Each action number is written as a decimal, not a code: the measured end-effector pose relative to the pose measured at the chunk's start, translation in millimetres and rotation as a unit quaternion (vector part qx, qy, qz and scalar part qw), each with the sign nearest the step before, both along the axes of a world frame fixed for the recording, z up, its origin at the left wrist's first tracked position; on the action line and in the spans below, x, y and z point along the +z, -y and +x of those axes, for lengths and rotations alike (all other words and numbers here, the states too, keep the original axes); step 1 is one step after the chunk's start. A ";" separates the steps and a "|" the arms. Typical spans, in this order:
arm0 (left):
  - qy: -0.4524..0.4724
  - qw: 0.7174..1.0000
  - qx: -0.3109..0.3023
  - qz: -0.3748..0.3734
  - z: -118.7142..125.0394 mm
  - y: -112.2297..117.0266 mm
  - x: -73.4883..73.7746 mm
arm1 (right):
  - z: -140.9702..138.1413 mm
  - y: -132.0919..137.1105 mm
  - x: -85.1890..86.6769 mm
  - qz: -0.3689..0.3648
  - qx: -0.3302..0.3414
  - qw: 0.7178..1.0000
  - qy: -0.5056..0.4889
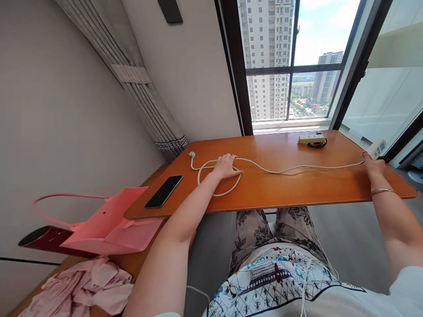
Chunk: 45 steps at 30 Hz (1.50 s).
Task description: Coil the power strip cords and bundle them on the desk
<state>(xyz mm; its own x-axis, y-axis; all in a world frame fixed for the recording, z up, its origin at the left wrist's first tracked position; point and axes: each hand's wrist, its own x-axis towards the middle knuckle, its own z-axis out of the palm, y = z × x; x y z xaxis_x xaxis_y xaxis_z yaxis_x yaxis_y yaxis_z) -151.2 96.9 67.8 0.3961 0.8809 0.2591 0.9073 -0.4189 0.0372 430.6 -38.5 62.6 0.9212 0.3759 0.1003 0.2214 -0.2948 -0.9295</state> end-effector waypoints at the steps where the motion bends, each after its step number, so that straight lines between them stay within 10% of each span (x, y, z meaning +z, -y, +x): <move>1: -0.020 1.000 -0.001 -0.008 4.7 3.2 -2.3 | 2.5 -0.2 -0.1 -0.014 -0.022 1.000 -0.012; 9: -0.103 0.993 0.020 -0.057 10.0 2.8 -6.0 | 6.6 -9.8 -2.2 0.022 -0.083 0.992 -0.091; 17: -0.134 0.987 0.075 -0.056 -9.7 -0.4 -15.7 | 2.1 -31.1 -19.4 0.021 -0.141 0.989 0.045; 25: -0.019 0.998 -0.035 -0.046 23.5 5.4 -24.6 | -29.2 -67.9 -18.0 -0.280 0.101 0.909 0.293; 31: 0.032 0.990 -0.133 -0.013 56.5 12.0 -39.8 | -74.1 -124.5 -9.6 -0.326 0.281 0.827 0.362; 45: 0.061 0.987 -0.149 -0.009 50.3 4.9 -57.2 | -102.2 -157.3 -13.1 -0.402 0.312 0.778 0.369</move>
